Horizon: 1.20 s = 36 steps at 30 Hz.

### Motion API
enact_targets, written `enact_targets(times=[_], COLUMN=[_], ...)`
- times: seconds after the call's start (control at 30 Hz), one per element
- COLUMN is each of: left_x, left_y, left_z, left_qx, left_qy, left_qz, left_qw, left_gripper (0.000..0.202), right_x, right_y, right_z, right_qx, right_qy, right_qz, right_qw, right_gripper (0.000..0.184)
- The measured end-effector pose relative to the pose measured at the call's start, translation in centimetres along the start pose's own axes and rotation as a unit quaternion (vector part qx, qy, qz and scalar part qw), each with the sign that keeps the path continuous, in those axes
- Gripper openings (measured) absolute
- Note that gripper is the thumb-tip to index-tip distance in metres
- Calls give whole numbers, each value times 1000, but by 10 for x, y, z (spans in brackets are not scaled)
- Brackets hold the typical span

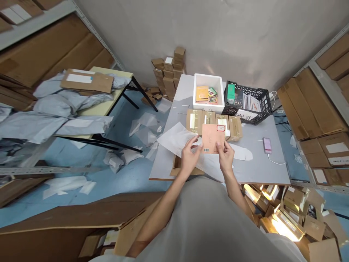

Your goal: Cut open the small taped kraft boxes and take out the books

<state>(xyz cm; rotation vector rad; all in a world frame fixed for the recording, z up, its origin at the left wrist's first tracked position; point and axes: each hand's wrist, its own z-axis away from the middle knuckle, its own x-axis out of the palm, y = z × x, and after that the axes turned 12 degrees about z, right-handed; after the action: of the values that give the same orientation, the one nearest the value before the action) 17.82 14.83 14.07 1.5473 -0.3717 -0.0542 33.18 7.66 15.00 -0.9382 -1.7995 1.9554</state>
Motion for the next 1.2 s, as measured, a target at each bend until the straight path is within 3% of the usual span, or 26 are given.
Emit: enact_targets(times=[0.03,0.13,0.2,0.37,0.53,0.63,0.73,0.83,0.9,1.03,1.2], left_x=[-5,-14,-15,-9,-3,7,19,22,16,-9,-22], left_y=[-1,-2,-1,0,-3,-5,-5,-5,-7,-8,-3], left_z=[-3,-7,-6,0,8,18,30,35,31,15,8], left_qx=[-35,-129,-150,-159,-70,19,103,127,116,48,-122], left_qy=[5,-51,-68,-48,31,75,34,-36,-41,48,-52], left_qz=[25,114,142,138,78,15,-31,-53,-63,-68,102], left_qw=[999,984,976,976,994,997,994,990,990,995,986], left_gripper=[62,72,69,56,46,37,27,24,29,50,66], right_x=[-2,-3,-1,2,4,12,22,24,19,5,3], right_y=[0,-1,-1,6,5,-1,-4,1,4,5,0], right_z=[-1,1,3,1,6,18,26,22,15,8,14], right_qx=[6,20,23,34,-21,-38,-30,5,25,45,52], right_qy=[-13,-30,-31,-42,40,3,-41,-17,-3,-38,-104], right_qz=[-16,-50,-65,-68,32,46,14,-15,-33,-55,-68], right_qw=[1000,998,997,996,998,998,999,1000,999,997,991], right_gripper=[54,57,57,62,65,57,52,52,54,55,55])
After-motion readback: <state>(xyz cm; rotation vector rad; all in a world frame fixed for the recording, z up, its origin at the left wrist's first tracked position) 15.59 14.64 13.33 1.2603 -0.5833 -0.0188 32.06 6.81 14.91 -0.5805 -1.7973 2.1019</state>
